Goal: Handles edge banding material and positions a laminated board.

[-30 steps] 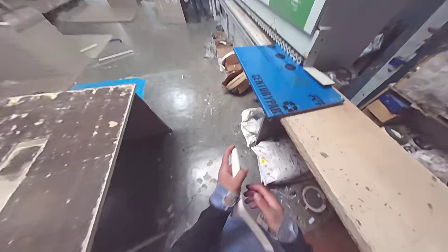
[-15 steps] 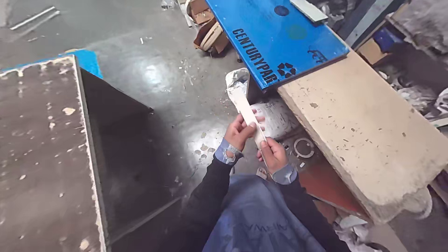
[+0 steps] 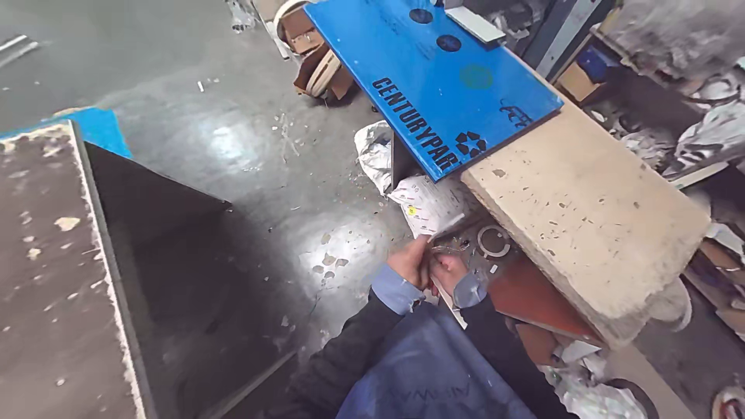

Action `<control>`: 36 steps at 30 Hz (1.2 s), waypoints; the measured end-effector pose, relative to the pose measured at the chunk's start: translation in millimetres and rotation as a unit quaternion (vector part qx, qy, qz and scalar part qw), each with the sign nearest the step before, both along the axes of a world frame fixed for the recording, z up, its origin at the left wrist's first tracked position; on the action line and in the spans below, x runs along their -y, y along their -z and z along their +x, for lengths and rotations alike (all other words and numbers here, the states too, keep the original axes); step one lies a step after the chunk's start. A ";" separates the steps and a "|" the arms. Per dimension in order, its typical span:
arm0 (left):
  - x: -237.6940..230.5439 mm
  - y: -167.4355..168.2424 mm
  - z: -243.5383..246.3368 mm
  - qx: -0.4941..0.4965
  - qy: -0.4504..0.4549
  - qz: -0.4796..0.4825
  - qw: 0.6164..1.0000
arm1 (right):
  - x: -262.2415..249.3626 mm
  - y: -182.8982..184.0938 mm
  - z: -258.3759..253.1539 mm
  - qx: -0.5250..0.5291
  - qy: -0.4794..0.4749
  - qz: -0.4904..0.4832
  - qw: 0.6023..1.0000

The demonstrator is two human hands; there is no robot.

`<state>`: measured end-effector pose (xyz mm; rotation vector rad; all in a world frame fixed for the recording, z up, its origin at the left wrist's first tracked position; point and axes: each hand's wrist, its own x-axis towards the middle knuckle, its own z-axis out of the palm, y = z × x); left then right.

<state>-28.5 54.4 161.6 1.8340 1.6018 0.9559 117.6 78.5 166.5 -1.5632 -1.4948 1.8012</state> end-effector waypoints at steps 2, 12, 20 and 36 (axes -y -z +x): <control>0.2 2.0 5.8 -0.045 0.043 -0.001 0.998 | 2.0 3.6 1.2 0.017 0.008 -0.044 0.999; -11.1 31.4 9.8 0.177 0.116 -0.107 0.971 | 20.8 47.7 45.4 -0.215 0.081 -0.025 0.973; -8.0 25.7 3.0 0.163 0.129 -0.180 0.961 | -5.6 67.8 61.9 -0.034 0.225 -0.046 0.973; 35.8 68.9 -63.9 0.088 -0.062 -0.238 0.965 | -73.8 95.5 96.2 -0.143 0.508 -0.110 0.842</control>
